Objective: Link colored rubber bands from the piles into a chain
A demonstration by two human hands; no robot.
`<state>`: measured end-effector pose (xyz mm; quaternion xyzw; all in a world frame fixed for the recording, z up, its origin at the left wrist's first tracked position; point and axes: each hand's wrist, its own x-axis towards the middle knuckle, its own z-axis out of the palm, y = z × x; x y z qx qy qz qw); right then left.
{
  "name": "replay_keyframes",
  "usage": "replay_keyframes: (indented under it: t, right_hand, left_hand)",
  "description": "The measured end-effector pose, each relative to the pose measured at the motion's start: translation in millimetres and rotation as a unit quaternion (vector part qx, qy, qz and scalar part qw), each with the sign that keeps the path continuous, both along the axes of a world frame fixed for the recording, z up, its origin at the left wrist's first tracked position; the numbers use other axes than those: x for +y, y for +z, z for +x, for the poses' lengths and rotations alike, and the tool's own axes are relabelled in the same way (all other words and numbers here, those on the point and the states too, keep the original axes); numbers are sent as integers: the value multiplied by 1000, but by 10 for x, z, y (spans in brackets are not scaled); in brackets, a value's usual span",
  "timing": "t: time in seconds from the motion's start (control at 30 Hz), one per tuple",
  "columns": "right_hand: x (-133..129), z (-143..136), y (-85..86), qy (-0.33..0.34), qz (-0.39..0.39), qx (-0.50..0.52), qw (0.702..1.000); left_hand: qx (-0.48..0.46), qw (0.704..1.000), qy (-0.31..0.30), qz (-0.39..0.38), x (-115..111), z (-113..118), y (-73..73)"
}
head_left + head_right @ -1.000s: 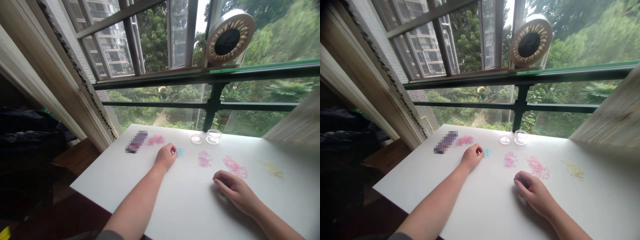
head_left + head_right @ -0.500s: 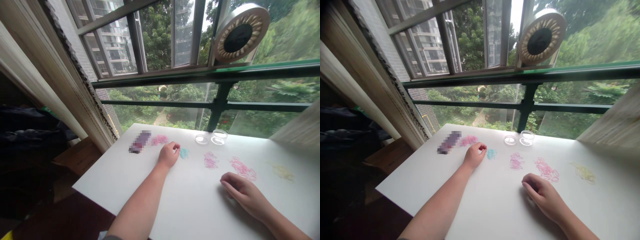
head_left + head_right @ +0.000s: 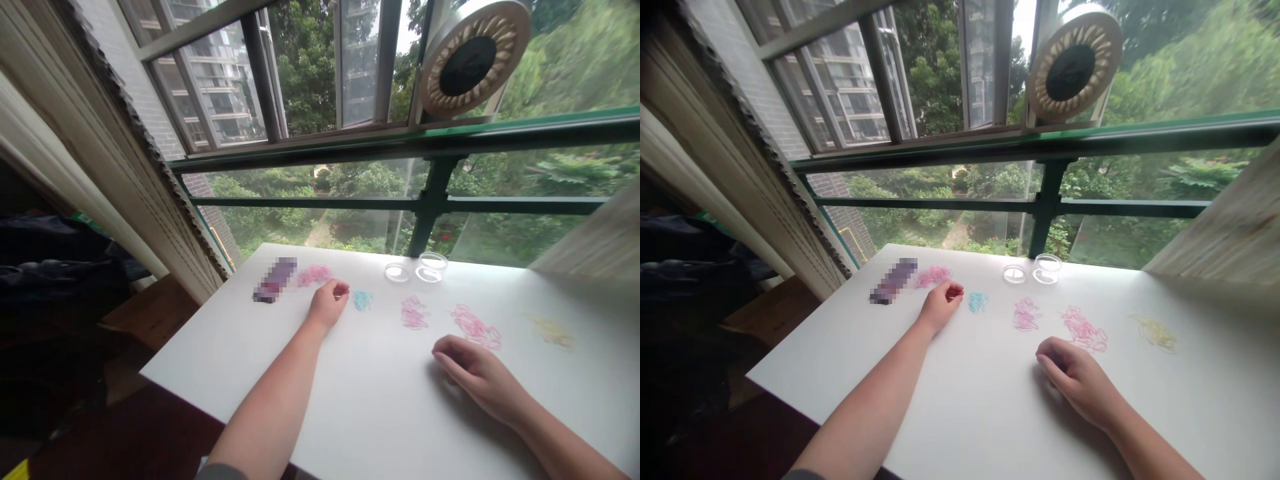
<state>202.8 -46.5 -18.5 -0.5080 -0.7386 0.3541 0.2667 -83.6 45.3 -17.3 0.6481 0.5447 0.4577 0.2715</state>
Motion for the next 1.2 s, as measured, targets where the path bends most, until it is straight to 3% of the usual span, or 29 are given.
replay_keyframes:
  t: [0.17, 0.37, 0.67, 0.9, 1.2]
  right_hand:
    - [-4, -8, 35, -3, 16, 6, 1000]
    - [-10, -31, 81, 3, 6, 12, 1000]
    - [10, -31, 101, 11, 26, 2, 1000]
    - [-1, -48, 159, 17, 35, -11, 999]
    - [-10, -69, 192, 22, 41, -19, 999]
  left_hand:
    - [-33, 999, -3, -14, 45, -17, -50]
    - [-49, 997, 41, -39, 182, -132, -85]
    - [105, 992, 66, -35, 68, -367, 46]
    - [204, 978, 39, -30, 25, -214, 57]
    - [232, 972, 6, 29, 84, -27, 48]
